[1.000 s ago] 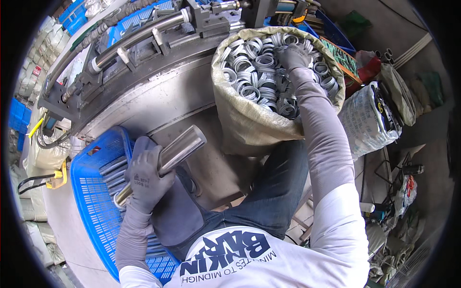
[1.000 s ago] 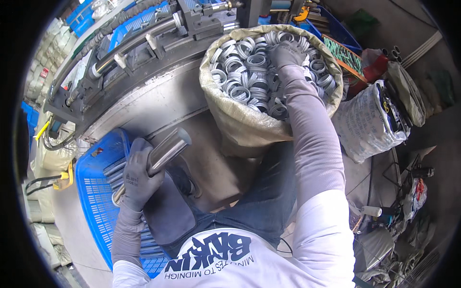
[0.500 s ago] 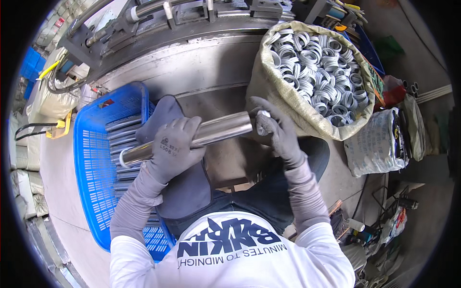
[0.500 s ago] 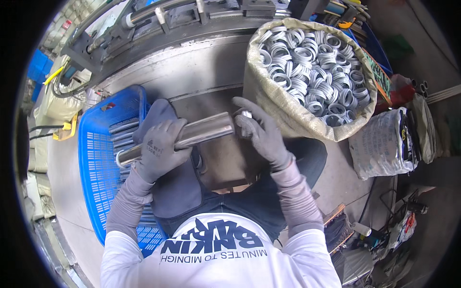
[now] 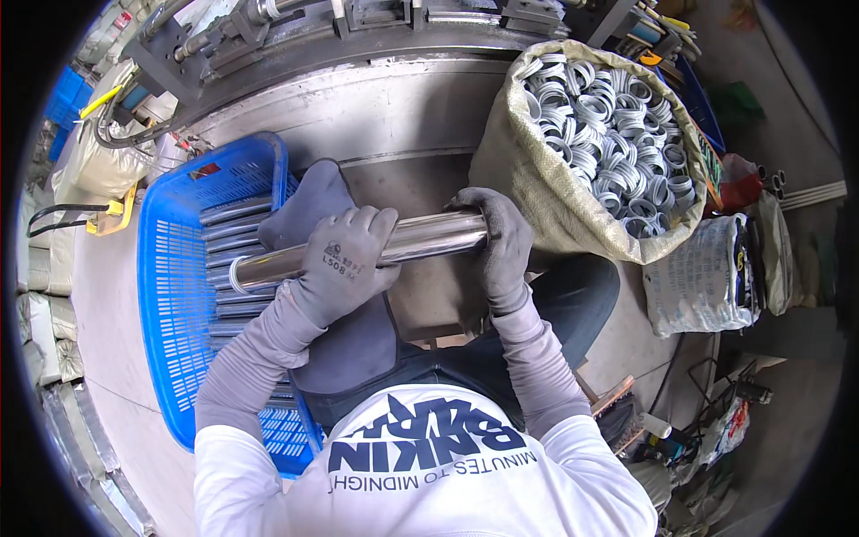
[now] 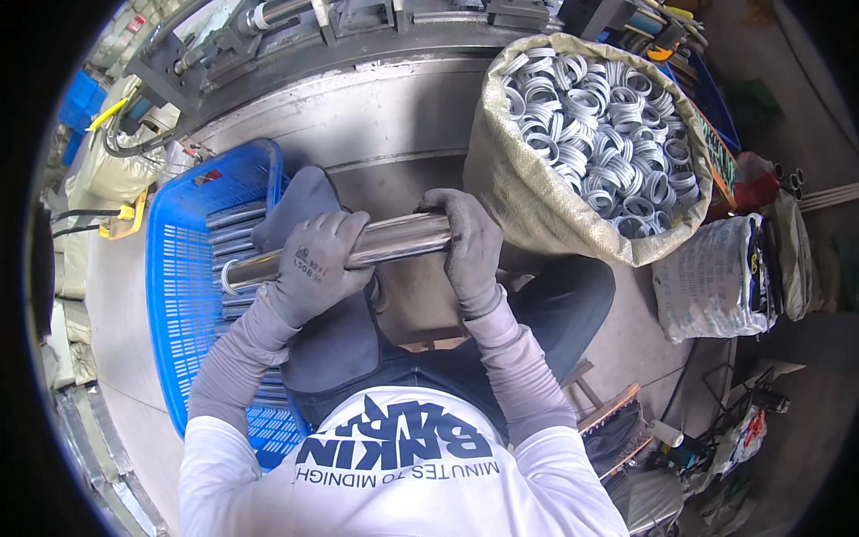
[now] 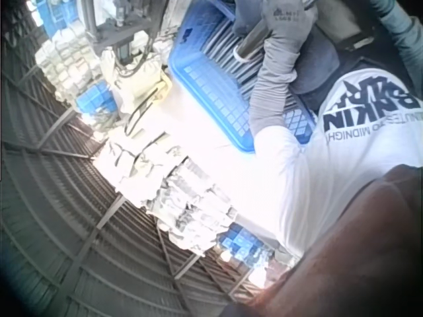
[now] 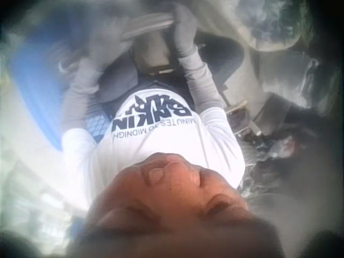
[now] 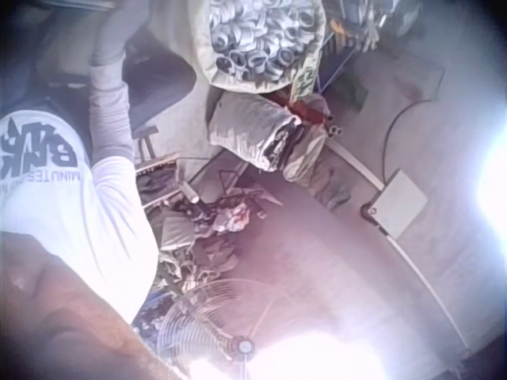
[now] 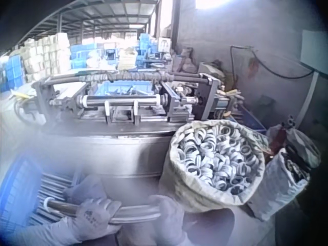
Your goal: Placing metal caps onto the ends of industrial metal tubes and placing them into a machine.
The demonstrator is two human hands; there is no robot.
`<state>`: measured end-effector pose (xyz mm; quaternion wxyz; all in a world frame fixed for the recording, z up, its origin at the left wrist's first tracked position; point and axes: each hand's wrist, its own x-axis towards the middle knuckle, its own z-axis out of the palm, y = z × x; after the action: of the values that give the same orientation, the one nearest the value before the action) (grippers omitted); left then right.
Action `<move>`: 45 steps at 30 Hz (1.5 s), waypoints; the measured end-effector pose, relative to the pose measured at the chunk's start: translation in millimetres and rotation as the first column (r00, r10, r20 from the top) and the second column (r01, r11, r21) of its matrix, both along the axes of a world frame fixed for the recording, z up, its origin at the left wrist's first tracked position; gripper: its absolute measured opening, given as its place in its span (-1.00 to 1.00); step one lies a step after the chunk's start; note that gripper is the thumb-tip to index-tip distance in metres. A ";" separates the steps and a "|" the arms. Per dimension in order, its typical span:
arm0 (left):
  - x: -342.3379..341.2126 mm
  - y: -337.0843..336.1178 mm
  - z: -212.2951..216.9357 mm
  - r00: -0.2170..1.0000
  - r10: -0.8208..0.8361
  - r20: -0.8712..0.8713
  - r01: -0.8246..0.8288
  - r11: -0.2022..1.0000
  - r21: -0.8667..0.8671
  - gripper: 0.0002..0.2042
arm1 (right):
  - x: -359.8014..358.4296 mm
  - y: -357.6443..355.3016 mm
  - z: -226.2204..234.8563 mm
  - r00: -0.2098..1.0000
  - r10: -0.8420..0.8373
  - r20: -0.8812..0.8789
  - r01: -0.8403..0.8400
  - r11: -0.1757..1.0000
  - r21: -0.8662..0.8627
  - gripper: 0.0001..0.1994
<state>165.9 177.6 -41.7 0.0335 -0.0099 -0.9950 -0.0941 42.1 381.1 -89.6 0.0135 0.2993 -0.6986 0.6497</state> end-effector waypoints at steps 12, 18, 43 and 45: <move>-2.4 -5.4 8.9 0.994 -0.095 -0.053 0.096 0.995 0.023 -0.39 | -7.1 0.4 0.7 0.952 0.040 0.305 -0.042 0.999 0.002 -0.61; 24.4 -31.2 -2.6 0.986 0.038 -0.161 -0.026 0.997 0.077 -0.41 | -118.0 64.6 57.3 0.790 -0.186 -0.584 0.385 0.892 0.236 -0.47; 26.9 -30.1 -7.9 0.986 0.014 -0.167 -0.014 1.000 0.003 -0.37 | -100.1 100.5 93.5 0.930 0.272 0.246 -0.147 0.891 -0.429 -0.27; 27.0 -29.5 -6.9 0.978 -0.008 -0.206 0.011 1.000 0.012 -0.35 | -99.2 104.1 81.4 0.917 0.272 0.292 -0.129 0.895 -0.428 -0.31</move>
<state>192.9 148.1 -48.6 0.1361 -0.0241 -0.9854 -0.0991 -57.1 485.2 -8.2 -0.1160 0.2433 -0.5071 0.8187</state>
